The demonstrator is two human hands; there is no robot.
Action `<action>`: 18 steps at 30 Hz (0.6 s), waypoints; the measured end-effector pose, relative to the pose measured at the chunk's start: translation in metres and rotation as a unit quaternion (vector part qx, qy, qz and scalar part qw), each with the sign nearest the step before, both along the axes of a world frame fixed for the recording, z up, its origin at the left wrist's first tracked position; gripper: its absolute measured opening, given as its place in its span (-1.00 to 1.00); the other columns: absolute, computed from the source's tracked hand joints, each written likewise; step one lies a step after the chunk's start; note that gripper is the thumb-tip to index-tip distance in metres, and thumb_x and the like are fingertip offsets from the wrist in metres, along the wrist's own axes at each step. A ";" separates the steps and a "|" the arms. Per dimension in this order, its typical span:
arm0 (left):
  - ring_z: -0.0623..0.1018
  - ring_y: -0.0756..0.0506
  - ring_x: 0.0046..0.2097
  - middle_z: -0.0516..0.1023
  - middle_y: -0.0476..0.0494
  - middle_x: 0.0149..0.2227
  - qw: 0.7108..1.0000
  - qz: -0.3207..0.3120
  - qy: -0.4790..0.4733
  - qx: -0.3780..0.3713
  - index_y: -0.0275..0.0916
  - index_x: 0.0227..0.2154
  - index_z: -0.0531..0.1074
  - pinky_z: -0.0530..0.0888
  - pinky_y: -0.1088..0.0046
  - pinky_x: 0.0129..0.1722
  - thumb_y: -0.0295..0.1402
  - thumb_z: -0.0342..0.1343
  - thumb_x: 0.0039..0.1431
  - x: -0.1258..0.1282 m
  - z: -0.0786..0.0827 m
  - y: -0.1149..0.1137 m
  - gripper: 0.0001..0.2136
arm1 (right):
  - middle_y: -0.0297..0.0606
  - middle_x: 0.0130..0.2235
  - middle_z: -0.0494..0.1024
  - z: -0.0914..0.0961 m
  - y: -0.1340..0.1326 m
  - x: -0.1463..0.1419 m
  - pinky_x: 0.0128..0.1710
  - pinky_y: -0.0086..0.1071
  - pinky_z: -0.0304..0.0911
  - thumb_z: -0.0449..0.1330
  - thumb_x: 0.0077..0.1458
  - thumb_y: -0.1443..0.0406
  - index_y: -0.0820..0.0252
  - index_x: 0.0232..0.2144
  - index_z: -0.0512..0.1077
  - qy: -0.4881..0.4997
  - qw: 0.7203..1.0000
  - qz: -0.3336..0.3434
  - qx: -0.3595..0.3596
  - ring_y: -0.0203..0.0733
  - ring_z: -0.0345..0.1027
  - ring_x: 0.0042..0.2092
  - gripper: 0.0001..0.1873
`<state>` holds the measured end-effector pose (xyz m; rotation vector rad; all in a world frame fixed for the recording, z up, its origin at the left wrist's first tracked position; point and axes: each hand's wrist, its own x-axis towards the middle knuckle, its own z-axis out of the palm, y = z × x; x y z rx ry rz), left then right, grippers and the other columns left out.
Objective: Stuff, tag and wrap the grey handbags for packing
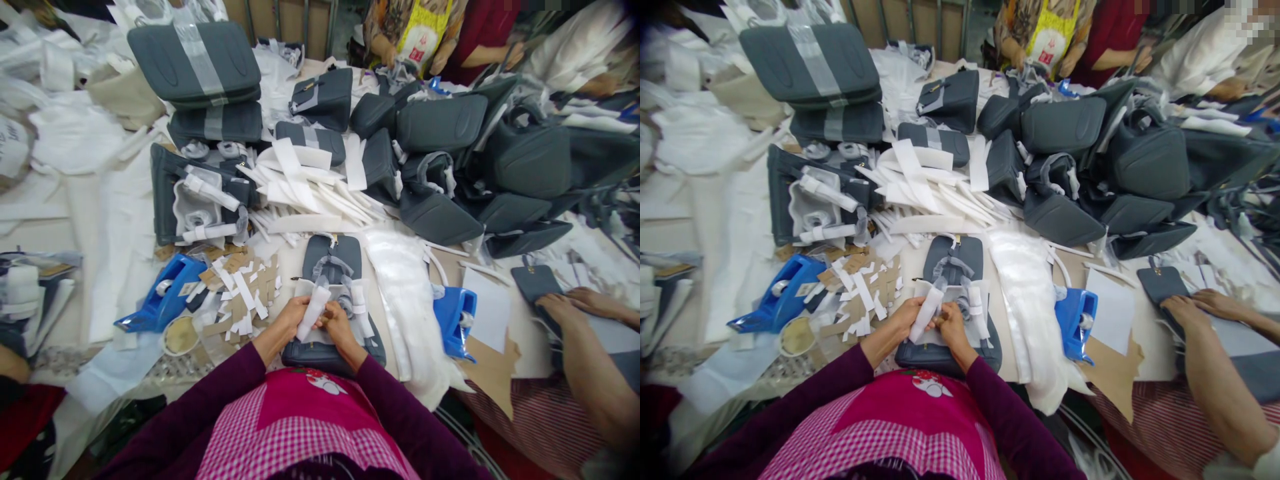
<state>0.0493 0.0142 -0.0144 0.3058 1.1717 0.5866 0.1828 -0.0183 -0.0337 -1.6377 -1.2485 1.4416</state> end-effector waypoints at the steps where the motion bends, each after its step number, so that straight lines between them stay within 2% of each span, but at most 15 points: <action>1: 0.44 -0.03 -0.69 0.51 -0.13 -0.60 1.000 0.006 0.008 0.003 -0.37 -0.19 0.49 0.39 0.50 -0.69 -0.34 0.21 -0.01 0.001 0.000 -0.001 -0.69 | -0.27 -0.33 0.32 0.003 0.001 0.003 -0.25 -0.29 0.24 0.08 -0.21 0.40 0.20 -0.50 0.43 -0.010 1.000 0.011 0.005 -0.17 0.25 -0.27 -0.85; 3: 0.44 -0.03 -0.69 0.52 -0.12 -0.58 1.000 0.017 0.021 0.012 -0.35 -0.17 0.48 0.39 0.50 -0.70 -0.36 0.20 -0.02 0.003 0.002 -0.003 -0.69 | -0.24 -0.29 0.35 0.013 0.004 0.010 -0.20 -0.25 0.25 0.06 -0.16 0.41 0.20 -0.39 0.45 -0.036 0.999 0.000 0.031 -0.16 0.28 -0.25 -0.77; 5: 0.49 -0.06 -0.65 0.55 -0.13 -0.53 0.999 0.022 0.025 0.017 -0.32 -0.15 0.47 0.39 0.50 -0.70 -0.37 0.20 -0.02 0.005 0.005 -0.005 -0.67 | -0.21 -0.22 0.39 0.026 0.009 0.016 -0.20 -0.25 0.27 0.04 -0.02 0.35 0.18 -0.21 0.43 -0.047 0.997 -0.044 0.049 -0.16 0.30 -0.24 -0.71; 7: 0.53 -0.10 -0.59 0.57 -0.15 -0.47 0.999 0.020 0.023 0.025 -0.29 -0.14 0.46 0.40 0.49 -0.68 -0.34 0.22 -0.04 0.007 0.007 -0.006 -0.65 | -0.21 -0.21 0.42 0.038 0.015 0.016 -0.27 -0.29 0.28 0.04 0.09 0.24 0.16 -0.10 0.37 -0.023 0.997 -0.061 0.032 -0.17 0.32 -0.27 -0.68; 10: 0.55 -0.11 -0.53 0.58 -0.16 -0.43 0.998 0.019 0.031 0.060 -0.27 -0.20 0.47 0.44 0.46 -0.62 -0.26 0.25 -0.04 0.005 0.009 -0.008 -0.68 | -0.29 -0.37 0.42 0.049 0.019 0.011 -0.39 -0.34 0.24 0.17 0.03 0.16 0.18 -0.22 0.39 0.005 0.999 -0.033 -0.005 -0.19 0.30 -0.36 -0.72; 13: 0.54 -0.09 -0.52 0.57 -0.15 -0.47 0.994 0.002 0.015 0.109 -0.28 -0.31 0.47 0.46 0.44 -0.54 -0.19 0.26 -0.04 -0.004 0.010 -0.012 -0.71 | -0.36 -0.47 0.39 0.053 0.017 0.007 -0.43 -0.37 0.19 0.22 -0.03 0.19 0.18 -0.36 0.38 -0.007 1.000 -0.028 0.009 -0.22 0.26 -0.43 -0.80; 15: 0.54 -0.09 -0.49 0.57 -0.16 -0.47 0.990 -0.026 -0.009 0.135 -0.30 -0.32 0.47 0.45 0.45 -0.50 -0.17 0.25 -0.03 -0.013 0.009 -0.014 -0.70 | -0.38 -0.48 0.39 0.055 0.015 0.007 -0.42 -0.38 0.17 0.21 -0.01 0.20 0.18 -0.36 0.39 -0.012 0.999 -0.029 0.023 -0.24 0.24 -0.44 -0.81; 18: 0.57 -0.12 -0.44 0.59 -0.19 -0.43 0.988 -0.066 -0.024 0.139 -0.33 -0.23 0.47 0.44 0.46 -0.49 -0.13 0.24 0.00 -0.023 0.007 -0.017 -0.63 | -0.39 -0.48 0.40 0.054 0.017 0.007 -0.41 -0.39 0.15 0.21 -0.02 0.20 0.18 -0.35 0.41 -0.030 0.999 -0.020 0.036 -0.26 0.23 -0.44 -0.81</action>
